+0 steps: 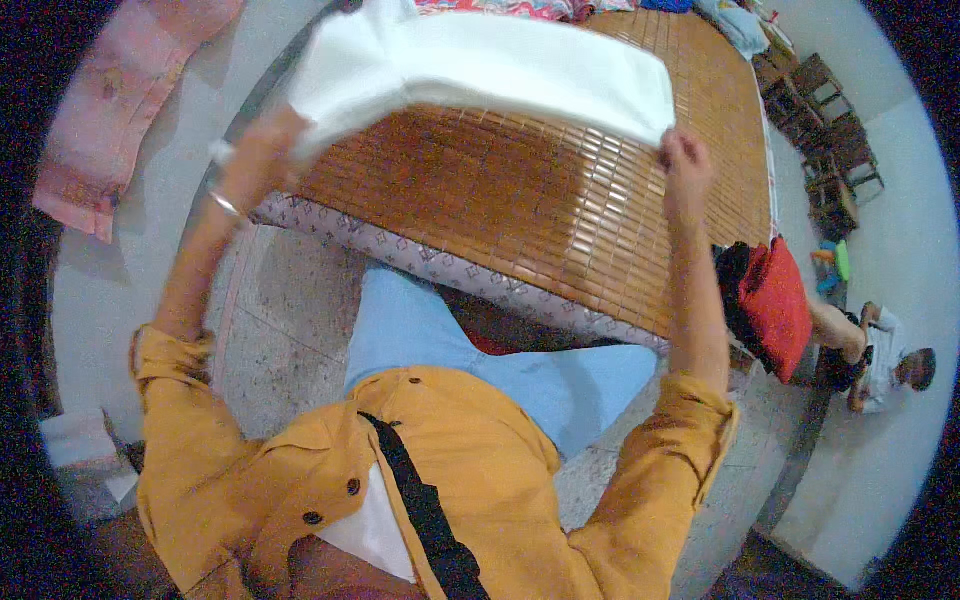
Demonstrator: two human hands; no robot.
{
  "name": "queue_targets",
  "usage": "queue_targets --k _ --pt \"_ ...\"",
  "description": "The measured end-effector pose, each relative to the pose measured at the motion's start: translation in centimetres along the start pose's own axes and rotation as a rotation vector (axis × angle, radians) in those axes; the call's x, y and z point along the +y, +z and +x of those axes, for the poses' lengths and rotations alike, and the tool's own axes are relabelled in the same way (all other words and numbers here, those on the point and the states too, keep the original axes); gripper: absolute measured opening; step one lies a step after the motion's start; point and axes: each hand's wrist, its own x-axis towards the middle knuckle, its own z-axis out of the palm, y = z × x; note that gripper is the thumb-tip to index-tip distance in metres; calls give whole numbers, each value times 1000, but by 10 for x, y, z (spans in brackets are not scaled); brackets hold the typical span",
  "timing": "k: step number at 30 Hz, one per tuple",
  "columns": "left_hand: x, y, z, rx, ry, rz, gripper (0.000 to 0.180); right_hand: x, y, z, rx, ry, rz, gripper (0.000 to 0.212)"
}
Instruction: The person folds a dark blue shirt, a red shirt, and a white shirt on a bamboo mat. Each garment is smoothed, folded into a compact rectangle, and stacked on the right side of the mat. The person then picks up the stack and walks toward a doorway.
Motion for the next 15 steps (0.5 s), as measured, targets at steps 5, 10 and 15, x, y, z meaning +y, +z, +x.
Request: queue_targets --k 5,10,15 --pt "94 147 -57 -335 -10 -299 49 145 -44 -93 39 405 -167 15" --pt "142 169 -74 -443 -41 -454 55 144 -63 -142 179 468 -143 16" --pt "131 149 -76 -548 -30 -472 53 134 -78 -156 186 452 -167 17"
